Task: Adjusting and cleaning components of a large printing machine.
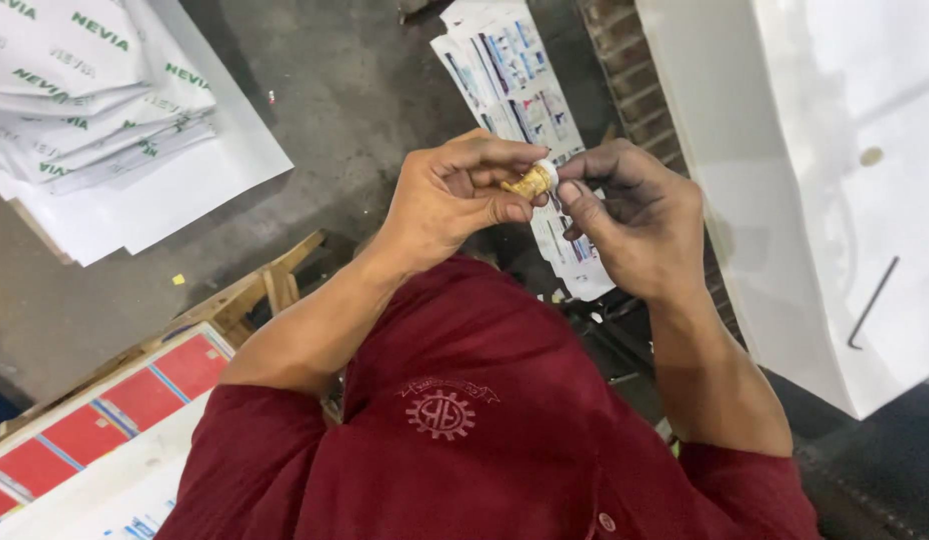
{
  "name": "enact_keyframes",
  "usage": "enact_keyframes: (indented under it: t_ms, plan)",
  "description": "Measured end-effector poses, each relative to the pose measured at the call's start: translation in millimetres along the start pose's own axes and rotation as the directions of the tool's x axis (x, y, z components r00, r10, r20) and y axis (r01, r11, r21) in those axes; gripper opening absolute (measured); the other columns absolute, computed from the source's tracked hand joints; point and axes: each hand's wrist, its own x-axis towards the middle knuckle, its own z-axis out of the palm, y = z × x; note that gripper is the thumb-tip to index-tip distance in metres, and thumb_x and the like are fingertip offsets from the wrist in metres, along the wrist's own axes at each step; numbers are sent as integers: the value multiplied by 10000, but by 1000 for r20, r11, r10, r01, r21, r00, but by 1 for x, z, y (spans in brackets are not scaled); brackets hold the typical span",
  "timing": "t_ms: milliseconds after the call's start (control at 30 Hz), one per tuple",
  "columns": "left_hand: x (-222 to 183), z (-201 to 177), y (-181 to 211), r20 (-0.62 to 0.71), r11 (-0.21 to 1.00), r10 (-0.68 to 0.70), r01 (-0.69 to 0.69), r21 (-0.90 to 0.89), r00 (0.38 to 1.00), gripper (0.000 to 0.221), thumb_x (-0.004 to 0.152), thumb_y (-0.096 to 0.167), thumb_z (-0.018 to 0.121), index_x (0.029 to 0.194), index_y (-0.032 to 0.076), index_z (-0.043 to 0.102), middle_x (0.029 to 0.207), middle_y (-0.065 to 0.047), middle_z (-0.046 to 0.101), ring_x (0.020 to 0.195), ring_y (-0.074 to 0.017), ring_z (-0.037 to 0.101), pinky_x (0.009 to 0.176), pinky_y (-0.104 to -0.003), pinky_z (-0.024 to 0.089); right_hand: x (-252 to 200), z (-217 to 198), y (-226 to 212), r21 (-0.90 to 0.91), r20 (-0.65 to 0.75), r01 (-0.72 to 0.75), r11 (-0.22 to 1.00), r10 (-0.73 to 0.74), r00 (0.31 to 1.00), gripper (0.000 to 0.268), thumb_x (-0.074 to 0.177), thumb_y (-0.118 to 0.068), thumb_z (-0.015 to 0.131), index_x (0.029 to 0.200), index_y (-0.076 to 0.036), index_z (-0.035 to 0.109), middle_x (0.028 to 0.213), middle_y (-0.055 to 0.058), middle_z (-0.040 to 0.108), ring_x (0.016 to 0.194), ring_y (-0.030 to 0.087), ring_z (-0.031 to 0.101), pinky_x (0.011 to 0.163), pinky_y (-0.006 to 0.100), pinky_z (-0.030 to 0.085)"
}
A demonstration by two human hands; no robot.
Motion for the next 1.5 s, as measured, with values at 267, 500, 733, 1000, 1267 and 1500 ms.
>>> enact_keyframes:
  t_ms: [267, 500, 733, 1000, 1267, 1500]
  plan:
    - [15, -31, 21, -49, 998, -12, 9, -54, 999, 417, 949, 9, 792, 1340, -34, 656, 1222, -103, 672, 1142, -220, 729, 1032, -336, 632, 43, 23, -7, -7, 22, -51, 999, 51, 998, 86, 1015, 26, 699, 1098, 47, 688, 1068, 76, 672, 931, 123, 687, 708, 248, 626]
    - [19, -30, 8, -123, 995, 85, -90, -39, 989, 251, 959, -56, 767, 1197, -16, 699, 1254, -140, 710, 1183, -221, 716, 1057, -373, 616, 54, 16, -6, -26, 24, -71, 997, 72, 997, 58, 1011, 17, 702, 1064, 40, 694, 1027, 62, 677, 852, 96, 673, 669, 233, 617]
    - [14, -3, 19, -194, 869, 311, -196, 454, 930, 224, 942, -79, 778, 1150, -3, 741, 1254, -132, 709, 1088, -179, 758, 935, -310, 641, 53, 16, -8, -345, 21, 221, 912, -228, 973, 72, 1006, 47, 738, 1052, 40, 683, 1045, 97, 686, 841, 106, 671, 620, 216, 565]
    - [19, 5, 11, -78, 617, 549, -341, 709, 832, 217, 896, -77, 818, 1084, 0, 742, 1217, -146, 710, 1152, -210, 718, 985, -315, 628, 42, 17, -2, -604, 63, 531, 594, -630, 774, 169, 1003, 65, 780, 1100, -15, 666, 1050, 104, 679, 885, 186, 681, 694, 299, 562]
    - [25, -10, -14, -61, 930, 364, -366, -26, 929, 277, 1110, -57, 625, 1302, 68, 470, 1326, -149, 663, 1346, -293, 645, 1180, -421, 561, 34, 9, -3, 177, -106, 280, 944, -264, 959, 200, 1014, -43, 689, 1197, -29, 610, 1103, 86, 712, 1008, 155, 754, 783, 285, 704]
    - [28, -9, -17, -22, 956, 292, -291, 38, 956, 333, 1107, 37, 626, 1413, 47, 497, 1334, -142, 655, 1327, -274, 631, 1182, -414, 534, 36, -4, -7, 125, 48, 29, 992, -35, 998, 148, 1047, -28, 662, 1166, 46, 708, 1110, 160, 736, 949, 191, 765, 700, 294, 674]
